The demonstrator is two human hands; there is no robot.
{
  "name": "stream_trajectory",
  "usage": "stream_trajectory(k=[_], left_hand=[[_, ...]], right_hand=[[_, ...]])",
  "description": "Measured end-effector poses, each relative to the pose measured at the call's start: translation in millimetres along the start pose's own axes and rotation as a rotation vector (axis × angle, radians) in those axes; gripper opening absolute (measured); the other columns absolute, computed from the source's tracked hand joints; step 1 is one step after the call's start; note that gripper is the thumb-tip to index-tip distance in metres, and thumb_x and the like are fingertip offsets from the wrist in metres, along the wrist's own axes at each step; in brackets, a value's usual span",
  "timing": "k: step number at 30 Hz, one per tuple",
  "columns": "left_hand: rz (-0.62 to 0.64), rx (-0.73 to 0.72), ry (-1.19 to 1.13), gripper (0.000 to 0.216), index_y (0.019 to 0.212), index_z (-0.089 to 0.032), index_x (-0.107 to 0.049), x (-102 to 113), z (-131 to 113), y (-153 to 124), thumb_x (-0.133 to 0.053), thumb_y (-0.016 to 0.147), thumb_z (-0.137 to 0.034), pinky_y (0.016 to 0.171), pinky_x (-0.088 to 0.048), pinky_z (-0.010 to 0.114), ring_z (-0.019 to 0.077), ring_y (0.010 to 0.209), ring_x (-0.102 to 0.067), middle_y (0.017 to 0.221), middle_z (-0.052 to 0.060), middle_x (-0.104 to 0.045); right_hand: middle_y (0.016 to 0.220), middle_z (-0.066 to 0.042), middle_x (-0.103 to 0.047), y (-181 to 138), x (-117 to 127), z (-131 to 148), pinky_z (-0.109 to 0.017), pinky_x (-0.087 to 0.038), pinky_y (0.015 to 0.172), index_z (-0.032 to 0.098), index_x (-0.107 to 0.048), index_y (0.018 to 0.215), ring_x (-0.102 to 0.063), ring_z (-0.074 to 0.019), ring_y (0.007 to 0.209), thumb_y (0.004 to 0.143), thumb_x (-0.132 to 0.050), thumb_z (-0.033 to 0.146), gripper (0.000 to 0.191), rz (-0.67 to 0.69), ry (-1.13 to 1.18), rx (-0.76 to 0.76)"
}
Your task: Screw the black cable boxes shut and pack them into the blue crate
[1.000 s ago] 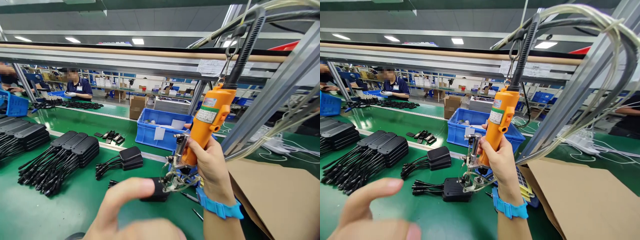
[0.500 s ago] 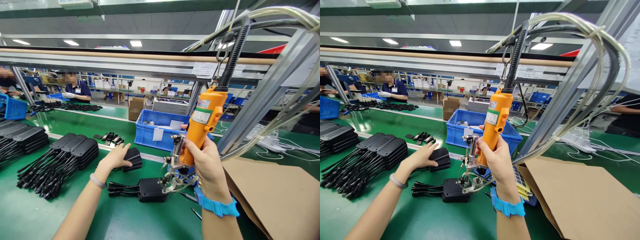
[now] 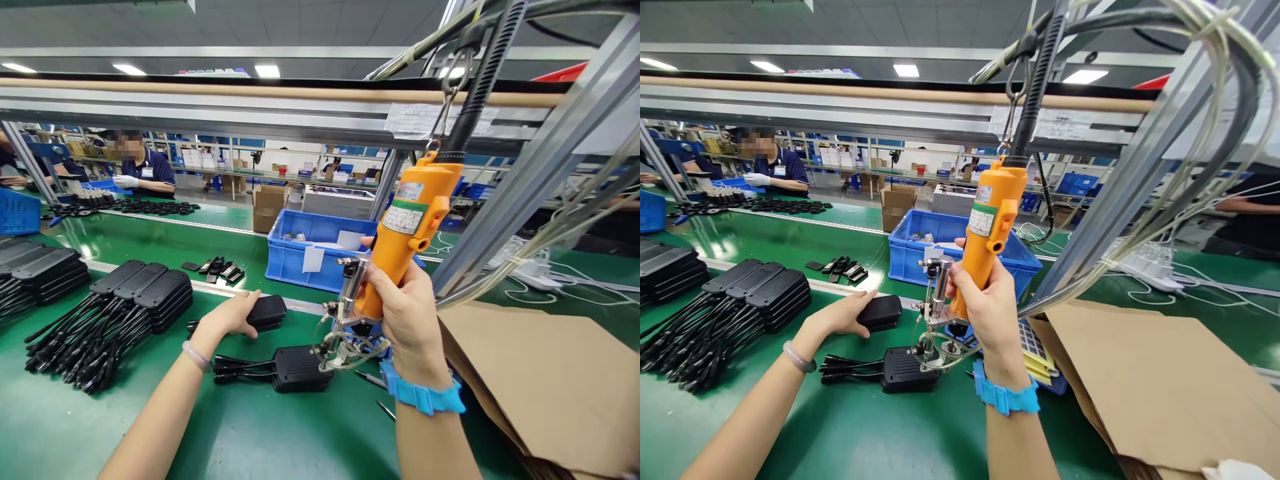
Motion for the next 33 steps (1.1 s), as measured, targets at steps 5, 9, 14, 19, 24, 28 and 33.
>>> stream_trajectory(k=[5,9,14,19,24,28,33], left_hand=[[0.022,-0.142,0.009,0.055,0.128,-0.012,-0.056,-0.8,-53.8,-18.6,-0.074,0.081,-0.033,0.096,-0.044,0.043,0.0381,0.116,-0.059,0.121,0.019,-0.063],[0.216,-0.325,-0.093,0.067,0.128,-0.016,-0.057,-37.2,-89.8,-36.1,-0.085,0.072,-0.040,0.084,-0.050,0.038,0.0337,0.099,-0.064,0.115,0.014,-0.062],[0.101,-0.298,-0.190,0.051,0.126,-0.023,-0.058,-63.8,-83.0,-46.4,-0.078,0.078,-0.023,0.085,-0.051,0.036,0.0276,0.098,-0.064,0.122,0.010,-0.053],[0.037,-0.335,-0.276,0.045,0.124,-0.026,-0.060,-68.5,-72.1,-47.8,-0.068,0.081,-0.014,0.094,-0.050,0.038,0.0265,0.107,-0.060,0.128,0.008,-0.049],[0.012,-0.359,-0.291,0.048,0.127,-0.028,-0.059,-73.4,-69.8,-48.7,-0.067,0.082,-0.013,0.096,-0.050,0.039,0.0265,0.110,-0.060,0.129,0.008,-0.048],[-0.016,-0.356,-0.286,0.049,0.128,-0.028,-0.059,-75.5,-68.7,-49.5,-0.069,0.083,-0.014,0.097,-0.049,0.040,0.0267,0.112,-0.059,0.129,0.008,-0.048],[-0.016,-0.351,-0.277,0.045,0.127,-0.027,-0.060,-77.2,-69.1,-49.1,-0.069,0.084,-0.017,0.097,-0.050,0.041,0.0273,0.110,-0.059,0.128,0.009,-0.048]], right_hand=[[0.063,0.004,-0.056,3.4,-4.8,-6.8,-0.024,-0.047,0.044,0.022,-0.065,0.109,-0.053,-0.0104,0.048,0.080,-0.072,0.046,0.038,-0.090,0.138,0.050],[0.064,0.005,-0.055,9.3,-8.3,-16.6,-0.023,-0.045,0.042,0.020,-0.064,0.112,-0.053,-0.0095,0.047,0.079,-0.071,0.050,0.045,-0.093,0.171,0.051],[0.062,0.006,-0.055,14.9,-11.5,-28.9,-0.022,-0.047,0.044,0.019,-0.063,0.111,-0.052,-0.0083,0.046,0.077,-0.072,0.053,0.049,-0.067,0.150,0.052],[0.059,0.007,-0.054,17.2,-13.5,-38.5,-0.021,-0.044,0.041,0.020,-0.062,0.105,-0.050,-0.0080,0.044,0.075,-0.072,0.055,0.047,-0.027,0.147,0.030],[0.058,0.007,-0.054,15.9,-13.7,-36.3,-0.023,-0.047,0.043,0.022,-0.062,0.102,-0.051,-0.0089,0.046,0.076,-0.072,0.053,0.042,-0.023,0.157,0.045],[0.057,0.007,-0.053,14.5,-16.2,-37.4,-0.022,-0.046,0.043,0.022,-0.061,0.099,-0.050,-0.0088,0.045,0.076,-0.071,0.054,0.041,-0.010,0.149,0.036],[0.054,0.008,-0.052,13.7,-20.5,-42.7,-0.022,-0.045,0.040,0.021,-0.059,0.091,-0.049,-0.0085,0.041,0.077,-0.069,0.055,0.039,-0.029,0.096,0.049]])
Point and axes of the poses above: each hand's wrist, its own y-axis towards the middle knuckle, its own x-axis out of the back of the hand, z = x × y, the point moved 5 cm from there along y, towards the middle knuckle
